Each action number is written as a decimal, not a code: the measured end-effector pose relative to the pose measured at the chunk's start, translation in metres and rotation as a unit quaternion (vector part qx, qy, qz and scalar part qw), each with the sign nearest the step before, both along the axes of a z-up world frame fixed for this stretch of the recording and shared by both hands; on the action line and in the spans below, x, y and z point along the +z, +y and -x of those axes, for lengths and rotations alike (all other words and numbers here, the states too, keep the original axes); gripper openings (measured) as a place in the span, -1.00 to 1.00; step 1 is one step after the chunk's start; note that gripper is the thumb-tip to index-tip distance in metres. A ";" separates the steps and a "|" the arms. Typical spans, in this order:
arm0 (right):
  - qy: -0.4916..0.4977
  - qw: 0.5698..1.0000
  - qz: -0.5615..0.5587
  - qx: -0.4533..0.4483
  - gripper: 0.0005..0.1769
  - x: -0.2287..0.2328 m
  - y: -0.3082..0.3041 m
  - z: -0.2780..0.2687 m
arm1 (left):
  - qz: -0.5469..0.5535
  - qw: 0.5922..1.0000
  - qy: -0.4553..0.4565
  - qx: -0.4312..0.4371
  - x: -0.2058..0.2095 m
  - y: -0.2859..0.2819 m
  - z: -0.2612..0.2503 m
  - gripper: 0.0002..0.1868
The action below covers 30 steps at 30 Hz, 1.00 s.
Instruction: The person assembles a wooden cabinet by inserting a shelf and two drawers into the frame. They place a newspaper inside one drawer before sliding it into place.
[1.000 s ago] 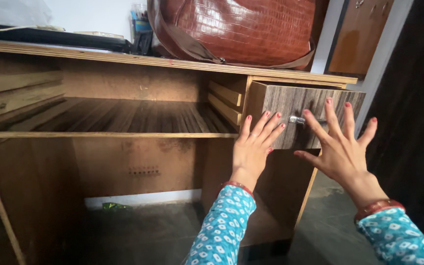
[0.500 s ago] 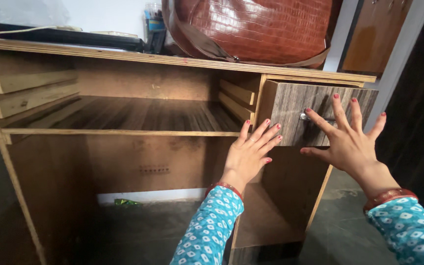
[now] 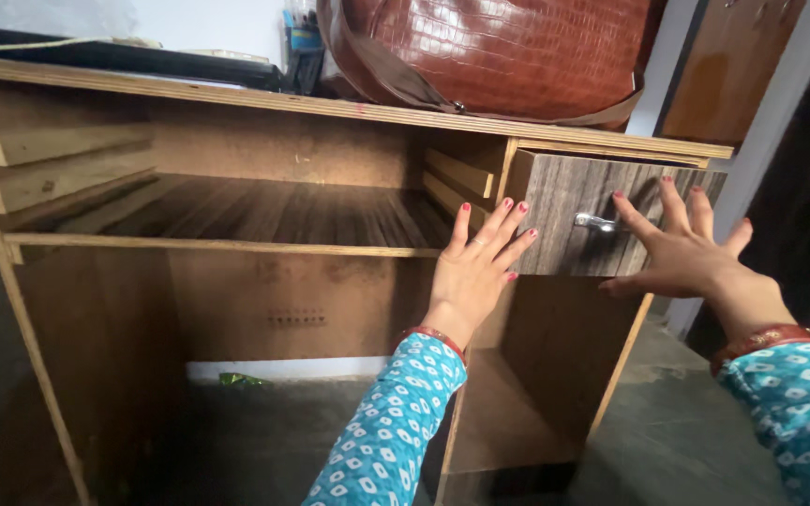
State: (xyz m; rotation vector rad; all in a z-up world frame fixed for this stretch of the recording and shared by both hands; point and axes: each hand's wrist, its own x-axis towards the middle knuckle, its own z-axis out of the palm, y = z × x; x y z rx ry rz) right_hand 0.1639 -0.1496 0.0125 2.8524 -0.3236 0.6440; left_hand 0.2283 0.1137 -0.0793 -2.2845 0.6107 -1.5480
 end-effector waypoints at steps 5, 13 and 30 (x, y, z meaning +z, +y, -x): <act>0.014 1.000 0.000 -0.021 0.49 -0.008 -0.001 0.001 | 0.012 1.000 0.003 -0.017 -0.003 -0.002 0.000 -0.24; -0.024 0.997 -0.073 -0.005 0.52 -0.022 0.007 -0.004 | 0.054 0.998 0.015 -0.032 -0.011 -0.009 -0.003 -0.23; -0.025 0.998 0.056 0.007 0.44 0.007 -0.007 -0.011 | -0.028 0.998 0.024 0.055 0.053 -0.051 -0.002 -0.19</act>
